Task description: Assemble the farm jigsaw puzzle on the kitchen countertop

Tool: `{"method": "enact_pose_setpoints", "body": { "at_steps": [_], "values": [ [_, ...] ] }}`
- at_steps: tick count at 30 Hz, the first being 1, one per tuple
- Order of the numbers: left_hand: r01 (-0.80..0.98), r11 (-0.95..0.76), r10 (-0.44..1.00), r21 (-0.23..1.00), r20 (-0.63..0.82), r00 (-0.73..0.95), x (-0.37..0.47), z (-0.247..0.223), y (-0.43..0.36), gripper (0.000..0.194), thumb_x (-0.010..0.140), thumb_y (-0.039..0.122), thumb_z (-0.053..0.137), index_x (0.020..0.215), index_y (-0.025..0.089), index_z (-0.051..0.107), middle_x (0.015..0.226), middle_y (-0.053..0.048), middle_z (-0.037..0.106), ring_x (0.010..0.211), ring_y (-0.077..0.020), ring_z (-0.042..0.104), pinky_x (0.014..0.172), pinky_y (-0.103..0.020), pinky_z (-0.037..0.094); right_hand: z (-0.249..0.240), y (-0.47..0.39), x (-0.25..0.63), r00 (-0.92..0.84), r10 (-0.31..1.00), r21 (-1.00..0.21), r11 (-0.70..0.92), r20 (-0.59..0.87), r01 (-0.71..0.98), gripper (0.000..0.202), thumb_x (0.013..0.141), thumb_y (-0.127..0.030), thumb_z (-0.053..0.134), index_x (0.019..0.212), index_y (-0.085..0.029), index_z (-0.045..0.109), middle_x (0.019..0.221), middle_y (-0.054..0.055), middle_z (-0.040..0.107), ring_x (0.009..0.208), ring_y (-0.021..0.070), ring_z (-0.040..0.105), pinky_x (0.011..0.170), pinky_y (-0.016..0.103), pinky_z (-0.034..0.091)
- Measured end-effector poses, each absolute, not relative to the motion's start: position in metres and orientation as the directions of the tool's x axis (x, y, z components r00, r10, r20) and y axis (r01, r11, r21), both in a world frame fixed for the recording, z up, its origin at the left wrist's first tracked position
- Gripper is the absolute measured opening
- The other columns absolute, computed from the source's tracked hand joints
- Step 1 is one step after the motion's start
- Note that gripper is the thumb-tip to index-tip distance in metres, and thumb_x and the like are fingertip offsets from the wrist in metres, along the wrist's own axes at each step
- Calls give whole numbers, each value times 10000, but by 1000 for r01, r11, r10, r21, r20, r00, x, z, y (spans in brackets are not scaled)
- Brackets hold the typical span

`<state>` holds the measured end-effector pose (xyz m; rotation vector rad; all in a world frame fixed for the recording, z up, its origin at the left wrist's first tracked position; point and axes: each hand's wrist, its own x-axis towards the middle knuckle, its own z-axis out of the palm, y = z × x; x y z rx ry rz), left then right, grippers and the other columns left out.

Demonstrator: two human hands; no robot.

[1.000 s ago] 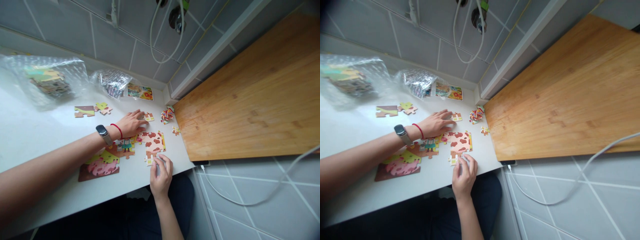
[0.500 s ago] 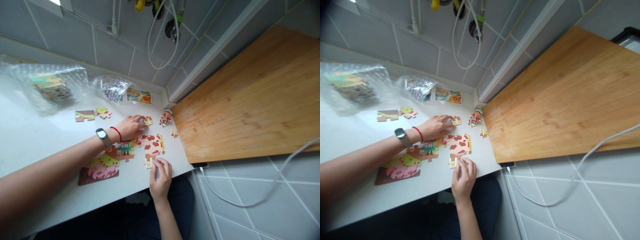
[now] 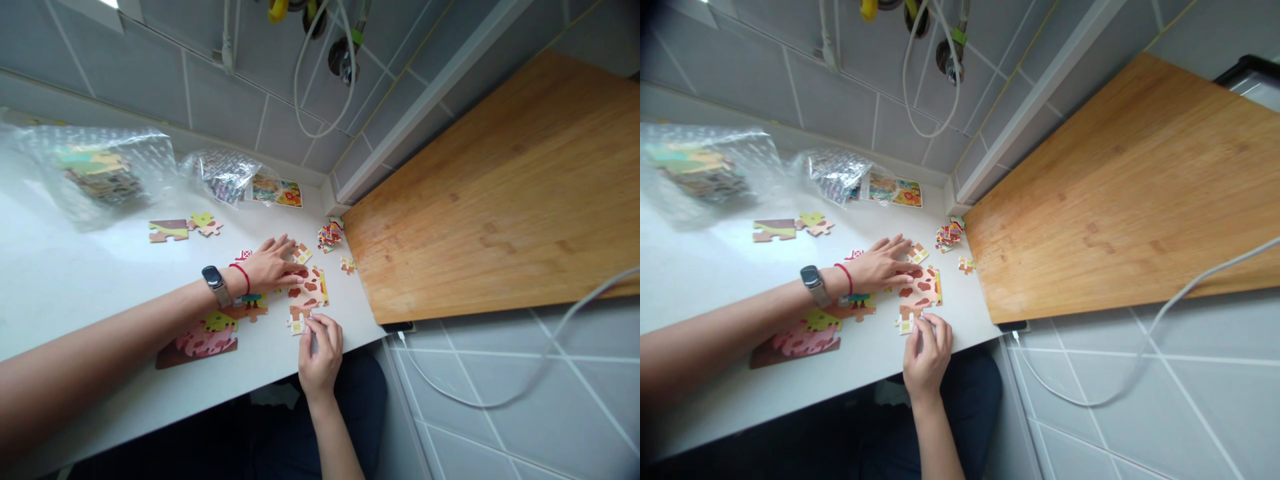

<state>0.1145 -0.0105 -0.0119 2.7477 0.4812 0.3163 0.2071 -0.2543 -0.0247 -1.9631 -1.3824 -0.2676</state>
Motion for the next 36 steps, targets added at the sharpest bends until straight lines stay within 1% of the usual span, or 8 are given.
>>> {"method": "enact_pose_setpoints", "body": {
  "at_steps": [2, 5, 13, 17, 20, 25, 32, 36],
  "values": [
    [298, -889, 369, 347, 157, 916, 115, -12, -15, 441, 1022, 615, 515, 1379, 418, 685, 1592, -117, 487, 1497, -419, 371, 1194, -605, 297, -24, -254, 207, 402, 739, -423, -174, 541, 889, 209, 997, -147, 541, 1050, -196, 737, 1057, 110, 702, 994, 241, 665, 881, 405, 536],
    [295, -899, 364, 324, 175, 915, 114, -9, -17, 431, 1038, 592, 496, 1376, 407, 688, 1579, -120, 503, 1469, -397, 412, 1173, -579, 320, -23, -254, 206, 400, 739, -423, -171, 542, 890, 200, 997, -149, 547, 1049, -194, 735, 1051, 108, 704, 986, 238, 664, 876, 399, 533],
    [284, -905, 351, 318, 179, 919, 109, -3, 4, 344, 1066, 450, 492, 1212, 318, 774, 1500, -102, 602, 1369, -301, 548, 1123, -465, 409, -23, -254, 207, 406, 736, -430, -172, 542, 886, 204, 995, -154, 552, 1057, -197, 742, 1057, 106, 708, 988, 235, 666, 881, 400, 534],
    [322, -897, 384, 302, 174, 907, 102, -1, 24, 299, 1039, 375, 528, 1151, 298, 795, 1440, -88, 653, 1297, -296, 600, 1107, -446, 447, -23, -254, 206, 407, 733, -435, -168, 545, 885, 212, 990, -148, 551, 1061, -198, 744, 1058, 106, 709, 992, 237, 671, 877, 404, 540],
    [342, -889, 399, 303, 150, 904, 98, -1, 32, 304, 1025, 393, 548, 1195, 328, 792, 1455, -91, 636, 1268, -304, 610, 1099, -448, 461, -24, -253, 206, 402, 731, -435, -160, 551, 886, 210, 988, -140, 551, 1058, -195, 741, 1058, 107, 709, 987, 236, 673, 874, 403, 541],
    [340, -899, 379, 275, 102, 920, 97, -4, 35, 350, 1010, 451, 578, 1297, 346, 748, 1533, -102, 570, 1311, -314, 582, 1127, -457, 442, -24, -253, 206, 400, 730, -434, -156, 555, 887, 194, 990, -140, 557, 1045, -193, 735, 1042, 104, 711, 983, 234, 673, 872, 400, 539],
    [307, -922, 342, 235, 124, 932, 94, 1, 41, 372, 1021, 345, 507, 1330, 332, 714, 1443, -83, 652, 1224, -259, 667, 1059, -397, 505, -26, -255, 207, 402, 737, -438, -159, 544, 885, 197, 997, -145, 550, 1053, -195, 732, 1056, 108, 709, 993, 238, 672, 883, 409, 541],
    [368, -890, 411, 269, 125, 903, 91, 8, 46, 410, 1032, 350, 462, 1390, 311, 658, 1363, -65, 714, 1073, -238, 733, 912, -344, 563, -27, -255, 208, 406, 734, -442, -161, 544, 883, 194, 997, -148, 550, 1044, -197, 732, 1052, 109, 709, 988, 239, 678, 872, 407, 546]
  ]
}}
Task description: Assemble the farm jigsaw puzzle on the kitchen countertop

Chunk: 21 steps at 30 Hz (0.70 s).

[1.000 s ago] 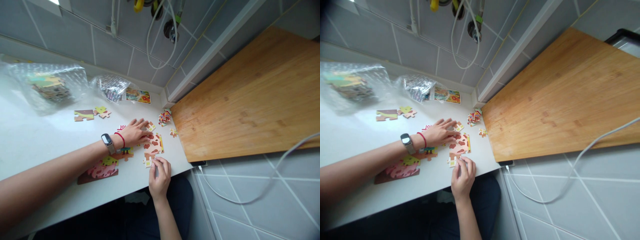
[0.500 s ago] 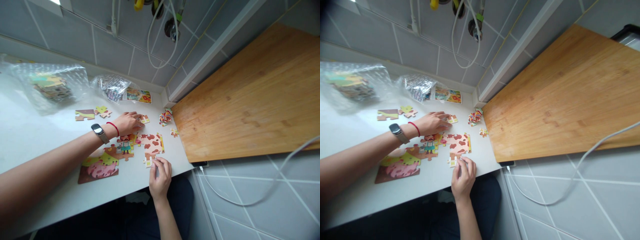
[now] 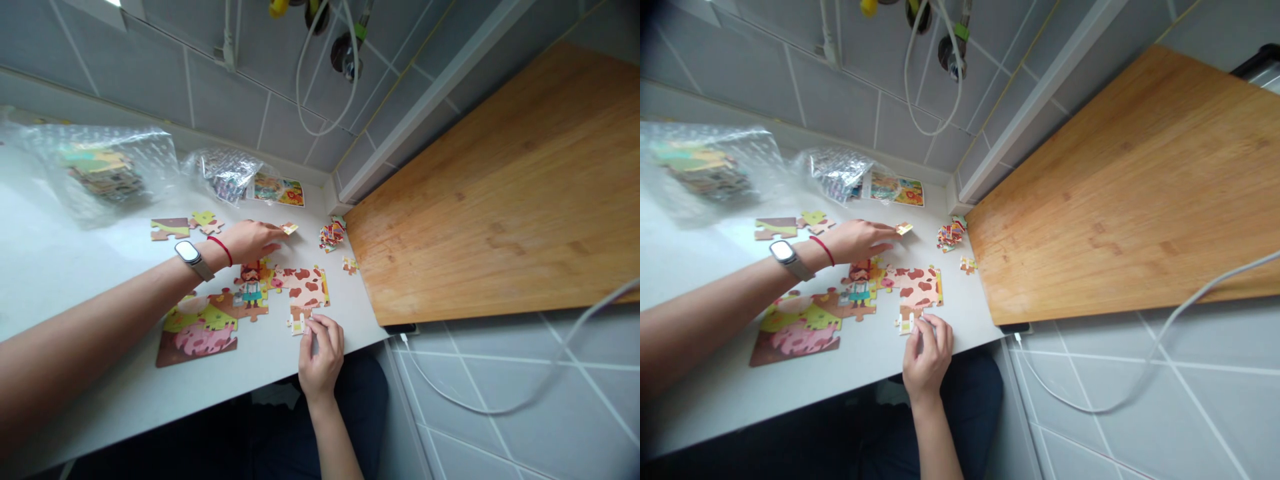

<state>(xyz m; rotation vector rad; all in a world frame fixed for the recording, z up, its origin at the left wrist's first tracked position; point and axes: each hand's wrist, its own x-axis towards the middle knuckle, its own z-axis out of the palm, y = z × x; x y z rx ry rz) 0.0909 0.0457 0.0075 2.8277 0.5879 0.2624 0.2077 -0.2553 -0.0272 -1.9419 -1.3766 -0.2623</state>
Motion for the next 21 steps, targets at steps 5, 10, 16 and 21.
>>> {"method": "enact_pose_setpoints", "body": {
  "at_steps": [5, 10, 16, 21],
  "values": [
    [477, -836, 527, 271, 156, 835, 86, 10, 55, 394, 1020, 370, 470, 1328, 302, 707, 1240, -59, 774, 955, -239, 753, 786, -333, 566, -26, -254, 207, 402, 732, -437, -157, 551, 885, 198, 996, -154, 547, 1046, -199, 733, 1051, 111, 708, 984, 241, 678, 859, 405, 551],
    [519, -806, 578, 285, 189, 794, 83, 12, 61, 394, 998, 349, 480, 1275, 272, 750, 1278, -77, 760, 1015, -282, 743, 776, -376, 558, -27, -254, 207, 407, 734, -446, -158, 544, 881, 205, 994, -147, 546, 1047, -199, 736, 1058, 109, 707, 994, 237, 670, 876, 402, 544],
    [562, -760, 646, 328, 284, 708, 91, 35, 33, 352, 1016, 327, 459, 1017, 264, 806, 1035, -75, 791, 935, -259, 722, 731, -358, 513, -29, -257, 208, 414, 736, -458, -159, 536, 874, 200, 992, -142, 558, 1063, -194, 737, 1070, 109, 704, 1006, 239, 665, 889, 411, 541],
    [503, -793, 599, 344, 290, 746, 95, 61, 6, 210, 992, 267, 535, 1023, 250, 742, 937, -55, 771, 805, -216, 690, 648, -323, 466, -29, -256, 208, 411, 736, -457, -155, 538, 876, 202, 981, -135, 558, 1055, -194, 737, 1066, 109, 710, 1010, 242, 665, 886, 409, 540]
  ]
}}
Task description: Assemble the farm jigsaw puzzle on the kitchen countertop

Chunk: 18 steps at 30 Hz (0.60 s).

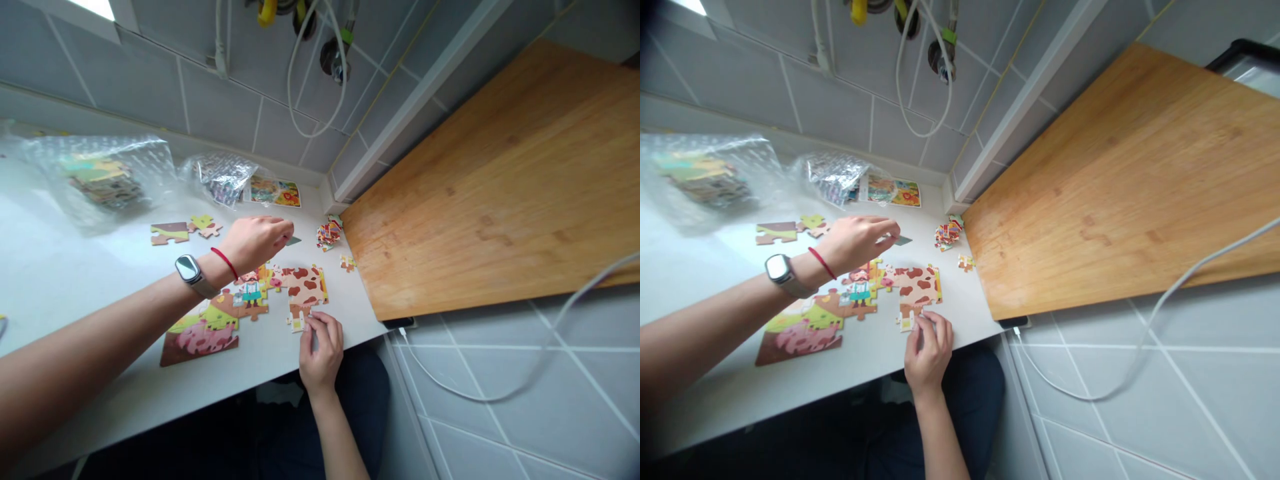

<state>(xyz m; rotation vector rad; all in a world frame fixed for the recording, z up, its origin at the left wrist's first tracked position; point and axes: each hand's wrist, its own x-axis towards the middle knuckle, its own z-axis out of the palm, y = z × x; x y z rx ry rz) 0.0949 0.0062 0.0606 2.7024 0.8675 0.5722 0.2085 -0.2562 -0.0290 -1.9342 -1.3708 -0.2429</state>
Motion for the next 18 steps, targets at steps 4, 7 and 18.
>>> {"method": "enact_pose_setpoints", "body": {
  "at_steps": [4, 7, 18],
  "values": [
    [334, -879, 456, 340, 397, 796, 94, 73, -11, 173, 1014, 252, 562, 1106, 230, 706, 972, -47, 774, 843, -203, 683, 671, -306, 485, -27, -255, 209, 404, 729, -447, -150, 553, 882, 206, 973, -132, 556, 1055, -194, 735, 1063, 100, 711, 1008, 236, 659, 890, 400, 528],
    [158, -935, 306, 317, 496, 813, 89, 76, -27, 235, 1057, 241, 511, 960, 211, 724, 923, -44, 753, 879, -197, 664, 732, -309, 515, -26, -255, 209, 399, 736, -452, -141, 547, 881, 199, 974, -142, 558, 1056, -197, 731, 1059, 97, 714, 1000, 237, 651, 889, 399, 519],
    [221, -924, 350, 311, 465, 813, 13, 15, -143, 205, 1027, 150, 543, 948, 220, 719, 1235, -79, 711, 1253, -288, 608, 996, -459, 569, -30, -260, 213, 381, 745, -466, -107, 547, 878, 215, 997, -157, 546, 1080, -198, 740, 1093, 109, 716, 1014, 256, 640, 909, 420, 518]
  ]
}}
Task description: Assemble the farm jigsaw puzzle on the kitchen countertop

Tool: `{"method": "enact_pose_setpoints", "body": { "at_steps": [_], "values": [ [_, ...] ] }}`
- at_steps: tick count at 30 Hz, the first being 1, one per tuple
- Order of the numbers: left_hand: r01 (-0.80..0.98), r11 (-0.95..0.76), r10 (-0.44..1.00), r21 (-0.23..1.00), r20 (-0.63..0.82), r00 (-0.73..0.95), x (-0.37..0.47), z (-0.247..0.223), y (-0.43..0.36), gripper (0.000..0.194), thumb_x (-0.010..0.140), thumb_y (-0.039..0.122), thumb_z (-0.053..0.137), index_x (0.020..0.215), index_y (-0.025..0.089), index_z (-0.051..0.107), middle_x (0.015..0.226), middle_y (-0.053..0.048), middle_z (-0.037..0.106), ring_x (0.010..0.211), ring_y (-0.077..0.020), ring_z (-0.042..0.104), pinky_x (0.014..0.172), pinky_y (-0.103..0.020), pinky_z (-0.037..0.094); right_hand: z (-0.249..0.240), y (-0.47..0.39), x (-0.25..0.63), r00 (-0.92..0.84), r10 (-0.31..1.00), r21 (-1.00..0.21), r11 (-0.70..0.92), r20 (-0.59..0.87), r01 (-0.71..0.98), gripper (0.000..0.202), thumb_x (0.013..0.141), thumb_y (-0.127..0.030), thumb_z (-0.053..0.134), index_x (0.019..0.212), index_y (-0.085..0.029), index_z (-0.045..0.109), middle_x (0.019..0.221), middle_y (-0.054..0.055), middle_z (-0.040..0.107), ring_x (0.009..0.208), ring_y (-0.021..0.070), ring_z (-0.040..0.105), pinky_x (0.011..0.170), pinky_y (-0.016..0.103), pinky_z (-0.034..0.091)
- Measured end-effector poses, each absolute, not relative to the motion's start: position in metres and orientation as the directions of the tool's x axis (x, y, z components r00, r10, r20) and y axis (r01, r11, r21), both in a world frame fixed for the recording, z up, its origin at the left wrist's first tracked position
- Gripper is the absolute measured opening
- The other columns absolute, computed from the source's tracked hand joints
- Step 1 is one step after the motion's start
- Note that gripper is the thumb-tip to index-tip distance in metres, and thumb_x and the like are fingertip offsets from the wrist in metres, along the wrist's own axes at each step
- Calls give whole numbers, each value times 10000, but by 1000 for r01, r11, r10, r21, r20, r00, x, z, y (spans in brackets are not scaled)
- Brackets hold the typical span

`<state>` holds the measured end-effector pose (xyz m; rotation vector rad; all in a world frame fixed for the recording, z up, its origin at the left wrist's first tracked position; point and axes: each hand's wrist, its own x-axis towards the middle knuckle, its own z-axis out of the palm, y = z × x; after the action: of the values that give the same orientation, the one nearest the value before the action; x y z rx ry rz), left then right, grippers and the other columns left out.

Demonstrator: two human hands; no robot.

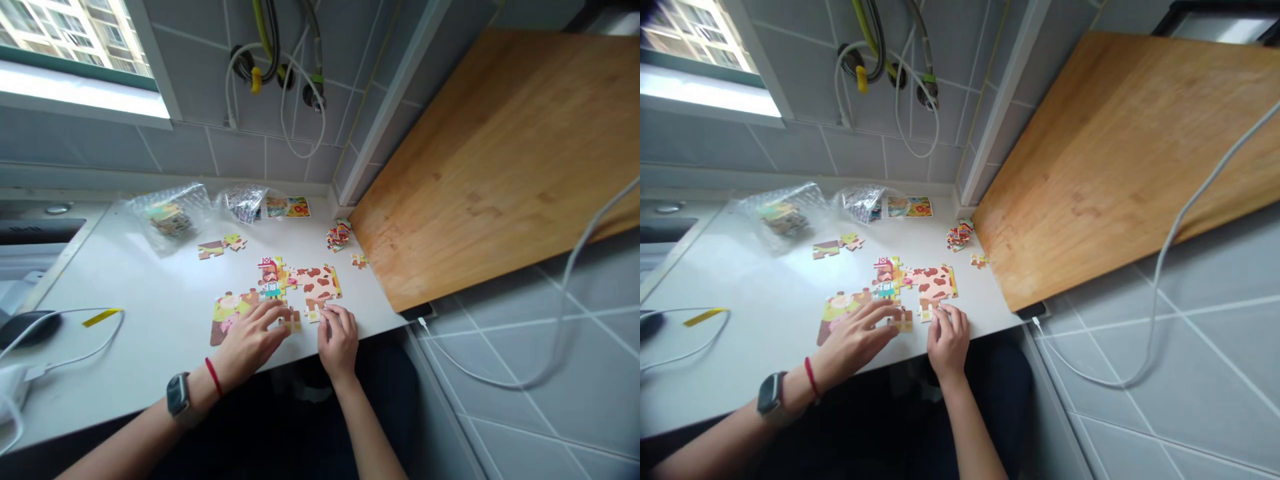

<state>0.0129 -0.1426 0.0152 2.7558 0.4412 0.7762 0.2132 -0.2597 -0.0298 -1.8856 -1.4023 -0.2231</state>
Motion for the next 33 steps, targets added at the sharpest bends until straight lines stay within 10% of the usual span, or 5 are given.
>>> {"method": "enact_pose_setpoints", "body": {
  "at_steps": [10, 33],
  "values": [
    [346, -857, 486, 383, 376, 789, 0, -9, -149, 308, 994, 332, 669, 1288, 242, 643, 1313, -97, 713, 1290, -318, 626, 1056, -508, 563, -26, -267, 217, 322, 796, -466, -58, 513, 883, 251, 972, -185, 574, 1170, -196, 729, 1181, 128, 701, 1056, 292, 631, 945, 467, 542],
    [288, -834, 484, 471, 374, 791, 111, 3, -162, 256, 895, 224, 758, 1137, 258, 683, 1137, -58, 745, 1127, -270, 650, 979, -439, 560, -11, -289, 303, 367, 830, -740, 79, 420, 668, 251, 1009, -271, 583, 1185, -244, 760, 1259, 123, 648, 1211, 262, 648, 999, 431, 607]
  ]
}}
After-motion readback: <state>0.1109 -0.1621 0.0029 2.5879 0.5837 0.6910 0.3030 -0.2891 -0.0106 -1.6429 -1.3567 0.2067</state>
